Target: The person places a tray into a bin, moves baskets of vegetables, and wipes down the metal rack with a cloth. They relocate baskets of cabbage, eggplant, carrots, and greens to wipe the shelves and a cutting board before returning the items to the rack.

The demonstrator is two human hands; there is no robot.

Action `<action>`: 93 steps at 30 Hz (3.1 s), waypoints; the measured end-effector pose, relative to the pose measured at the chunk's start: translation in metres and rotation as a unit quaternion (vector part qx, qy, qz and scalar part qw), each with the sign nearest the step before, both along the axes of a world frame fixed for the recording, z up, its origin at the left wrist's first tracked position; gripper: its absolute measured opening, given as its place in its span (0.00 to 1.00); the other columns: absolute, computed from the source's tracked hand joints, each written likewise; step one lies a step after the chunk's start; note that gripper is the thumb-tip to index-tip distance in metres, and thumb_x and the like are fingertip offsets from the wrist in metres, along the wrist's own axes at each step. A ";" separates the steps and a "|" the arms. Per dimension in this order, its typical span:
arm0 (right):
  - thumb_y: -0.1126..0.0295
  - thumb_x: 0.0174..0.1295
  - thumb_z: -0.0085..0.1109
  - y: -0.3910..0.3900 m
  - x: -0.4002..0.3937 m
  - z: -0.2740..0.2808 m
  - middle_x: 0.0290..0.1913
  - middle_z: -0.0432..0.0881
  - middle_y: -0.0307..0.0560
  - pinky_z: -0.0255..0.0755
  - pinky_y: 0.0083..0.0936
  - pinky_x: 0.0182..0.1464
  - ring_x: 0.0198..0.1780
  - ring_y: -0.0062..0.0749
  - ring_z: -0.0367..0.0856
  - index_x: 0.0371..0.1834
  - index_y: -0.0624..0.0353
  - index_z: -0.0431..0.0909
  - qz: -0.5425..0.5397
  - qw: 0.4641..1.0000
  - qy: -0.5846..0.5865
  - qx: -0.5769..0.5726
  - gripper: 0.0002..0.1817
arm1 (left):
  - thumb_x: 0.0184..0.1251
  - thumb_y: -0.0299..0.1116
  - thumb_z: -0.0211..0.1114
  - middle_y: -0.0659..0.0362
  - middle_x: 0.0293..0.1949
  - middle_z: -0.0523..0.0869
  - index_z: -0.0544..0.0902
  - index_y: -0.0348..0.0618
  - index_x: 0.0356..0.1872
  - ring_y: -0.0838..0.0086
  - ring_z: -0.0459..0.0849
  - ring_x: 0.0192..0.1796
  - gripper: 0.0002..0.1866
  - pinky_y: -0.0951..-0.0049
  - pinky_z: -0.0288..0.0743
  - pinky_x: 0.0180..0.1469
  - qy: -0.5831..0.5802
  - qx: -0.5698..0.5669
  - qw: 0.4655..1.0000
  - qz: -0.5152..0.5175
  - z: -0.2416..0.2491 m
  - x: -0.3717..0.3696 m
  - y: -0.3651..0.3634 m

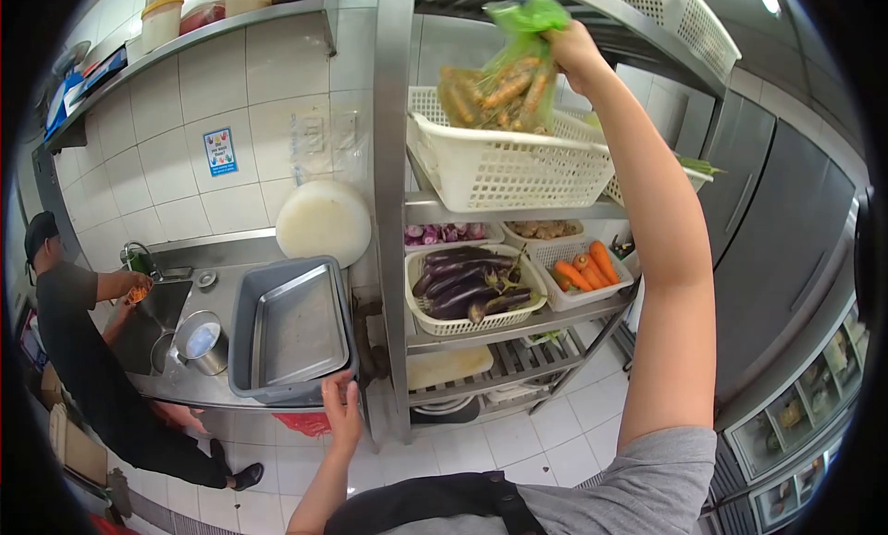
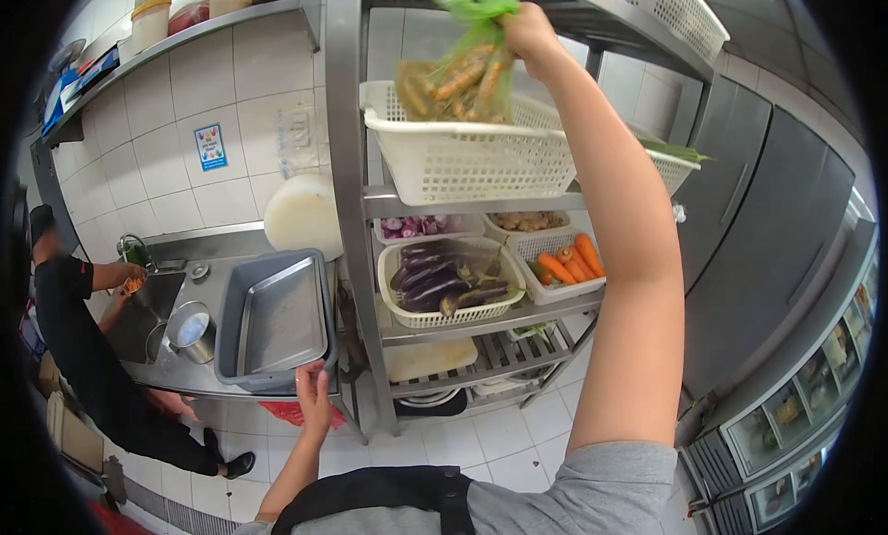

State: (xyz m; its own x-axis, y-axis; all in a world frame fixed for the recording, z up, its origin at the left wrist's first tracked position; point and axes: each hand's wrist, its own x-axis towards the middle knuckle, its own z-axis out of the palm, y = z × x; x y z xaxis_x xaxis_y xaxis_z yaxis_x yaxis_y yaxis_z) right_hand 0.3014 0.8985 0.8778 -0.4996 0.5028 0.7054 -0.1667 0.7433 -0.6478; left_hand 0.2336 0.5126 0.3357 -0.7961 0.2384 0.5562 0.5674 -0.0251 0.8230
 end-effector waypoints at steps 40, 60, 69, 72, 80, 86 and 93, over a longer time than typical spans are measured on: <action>0.77 0.59 0.64 0.127 0.165 -0.315 0.52 0.73 0.46 0.68 0.30 0.58 0.53 0.31 0.72 0.55 0.62 0.67 -0.329 0.847 0.399 -0.120 0.22 | 0.70 0.28 0.61 0.58 0.43 0.80 0.77 0.37 0.50 0.77 0.81 0.38 0.11 0.76 0.76 0.40 -0.222 -0.144 0.960 -0.093 -0.119 0.046 -0.072; 0.47 0.71 0.46 -0.127 0.163 -0.164 0.16 0.64 0.43 0.60 0.32 0.31 0.20 0.37 0.66 0.14 0.59 0.62 -0.271 0.817 0.234 0.451 0.31 | 0.69 0.30 0.64 0.56 0.42 0.80 0.80 0.38 0.50 0.73 0.81 0.43 0.12 0.74 0.75 0.48 0.008 -0.050 0.910 -0.412 0.064 0.056 0.086; 0.49 0.72 0.28 -0.179 0.364 -0.235 0.26 0.60 0.40 0.58 0.30 0.49 0.37 0.31 0.59 0.16 0.56 0.58 -0.085 0.949 0.298 0.053 0.28 | 0.78 0.50 0.51 0.61 0.48 0.83 0.79 0.44 0.55 0.73 0.82 0.47 0.21 0.73 0.75 0.49 -0.282 -0.007 0.793 -0.540 0.051 0.014 0.126; 0.48 0.71 0.26 -0.184 0.425 -0.271 0.23 0.62 0.41 0.51 0.39 0.65 0.38 0.34 0.59 0.15 0.55 0.59 -0.072 0.946 0.295 0.117 0.30 | 0.77 0.61 0.39 0.58 0.57 0.81 0.74 0.43 0.62 0.68 0.80 0.57 0.33 0.65 0.75 0.56 -0.435 0.049 0.649 -0.622 0.070 0.008 0.138; 0.45 0.70 0.26 -0.280 0.414 -0.268 0.21 0.63 0.40 0.51 0.42 0.62 0.35 0.35 0.61 0.15 0.55 0.63 -0.157 0.945 0.060 0.281 0.31 | 0.68 0.73 0.42 0.44 0.65 0.74 0.67 0.34 0.68 0.56 0.74 0.66 0.48 0.53 0.66 0.69 -0.534 0.036 0.430 -0.727 0.105 0.003 0.121; 0.43 0.70 0.25 -0.312 0.381 -0.249 0.19 0.65 0.40 0.51 0.49 0.61 0.34 0.36 0.61 0.15 0.54 0.65 -0.159 0.938 -0.010 0.309 0.33 | 0.71 0.68 0.44 0.45 0.68 0.70 0.61 0.34 0.71 0.56 0.72 0.68 0.45 0.52 0.67 0.69 -0.539 0.046 0.423 -0.727 0.125 -0.016 0.054; 0.45 0.71 0.23 -0.327 0.303 -0.235 0.19 0.64 0.40 0.51 0.50 0.64 0.33 0.35 0.61 0.16 0.55 0.65 -0.082 0.955 0.037 0.282 0.32 | 0.74 0.37 0.57 0.47 0.58 0.81 0.70 0.31 0.65 0.61 0.85 0.54 0.25 0.64 0.82 0.56 -0.599 0.009 0.560 -0.573 0.123 -0.049 -0.086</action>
State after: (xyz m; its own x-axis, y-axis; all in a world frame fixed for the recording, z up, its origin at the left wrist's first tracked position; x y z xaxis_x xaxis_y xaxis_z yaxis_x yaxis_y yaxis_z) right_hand 0.6044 0.5713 0.6423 -0.3848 0.0990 0.9177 -0.0482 0.9907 -0.1271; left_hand 0.1851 0.4268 0.4590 0.0682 0.9770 -0.2021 -0.7879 0.1770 0.5899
